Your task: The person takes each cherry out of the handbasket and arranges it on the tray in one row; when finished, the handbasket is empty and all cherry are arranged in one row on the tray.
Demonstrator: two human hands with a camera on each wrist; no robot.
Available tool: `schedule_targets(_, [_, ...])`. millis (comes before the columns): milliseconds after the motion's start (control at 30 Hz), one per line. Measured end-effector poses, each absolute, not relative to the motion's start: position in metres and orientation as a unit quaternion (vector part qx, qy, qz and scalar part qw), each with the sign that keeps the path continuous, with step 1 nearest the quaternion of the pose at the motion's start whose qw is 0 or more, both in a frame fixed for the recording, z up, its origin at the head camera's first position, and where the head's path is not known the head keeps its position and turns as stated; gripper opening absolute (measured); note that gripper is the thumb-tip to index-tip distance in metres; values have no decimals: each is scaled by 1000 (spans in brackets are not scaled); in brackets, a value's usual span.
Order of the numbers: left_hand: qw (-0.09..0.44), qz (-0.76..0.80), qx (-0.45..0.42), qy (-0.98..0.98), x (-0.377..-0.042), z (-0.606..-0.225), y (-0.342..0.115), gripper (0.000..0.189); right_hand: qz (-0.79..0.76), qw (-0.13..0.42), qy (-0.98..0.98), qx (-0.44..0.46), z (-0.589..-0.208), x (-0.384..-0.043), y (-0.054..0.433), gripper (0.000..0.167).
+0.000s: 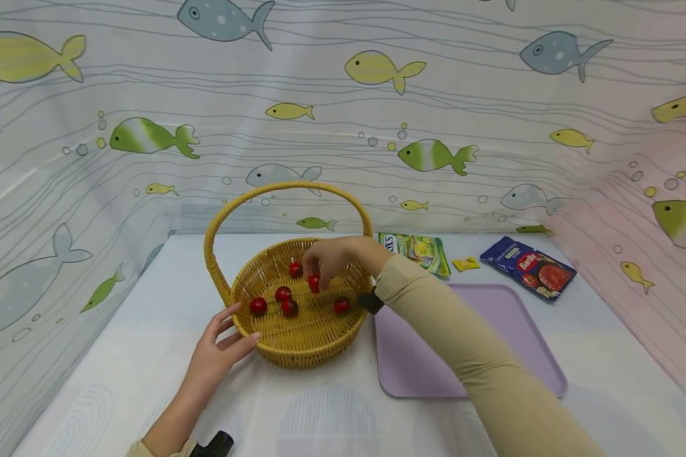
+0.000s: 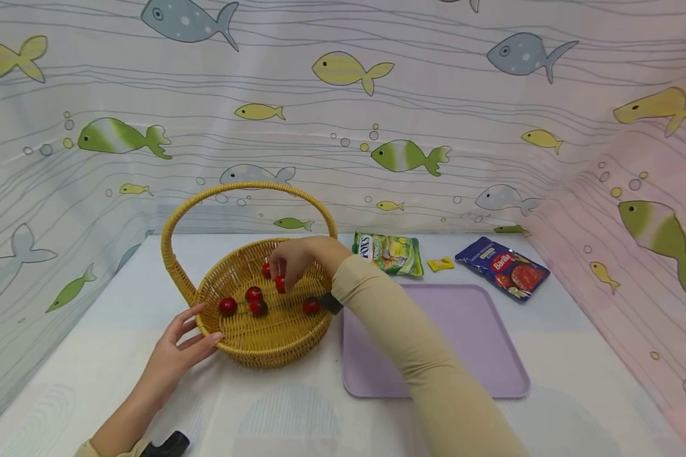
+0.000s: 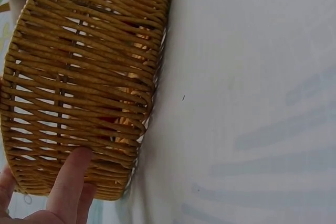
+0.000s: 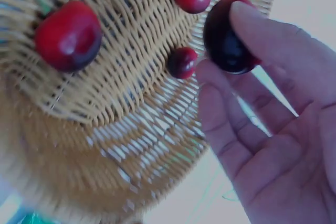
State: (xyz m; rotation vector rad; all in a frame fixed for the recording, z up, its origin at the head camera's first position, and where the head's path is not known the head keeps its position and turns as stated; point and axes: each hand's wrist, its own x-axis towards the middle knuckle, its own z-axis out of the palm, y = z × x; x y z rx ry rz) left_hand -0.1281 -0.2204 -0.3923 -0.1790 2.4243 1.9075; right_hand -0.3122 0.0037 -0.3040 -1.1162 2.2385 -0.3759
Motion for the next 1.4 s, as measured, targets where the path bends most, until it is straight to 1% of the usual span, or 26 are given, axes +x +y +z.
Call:
schedule_targets(233, [28,614,-66,786,-129,-392,-220,74,-180,258,843,-436,-291,-296,32,31])
schedule_targets(600, [32,612,-70,787,-130,-391,-218,74,-280,193,823,-455,-292,-267,83,30])
schedule_targets(933, [34,604,-72,793,-130,-389,-217,75,-375,173,815,-406,-301,-243,126,28])
schedule_targets(1067, [34,602,-72,794,-129,-388,-218,75,-435,186,790,-389,-307,-238,140,23])
schedule_targets(1167, [36,604,-71,793,-129,-389,-218,76,-453,193,781,-384,-312,-233,151,21])
schedule_targets(1267, [37,607,-72,791,-130,-389,-218,76,-463,197,778,-376,-319,-227,162,24])
schedule_targets(1400, [38,604,-74,792,-130,-389,-218,76,-459,182,790,-363,-328,-220,174,31])
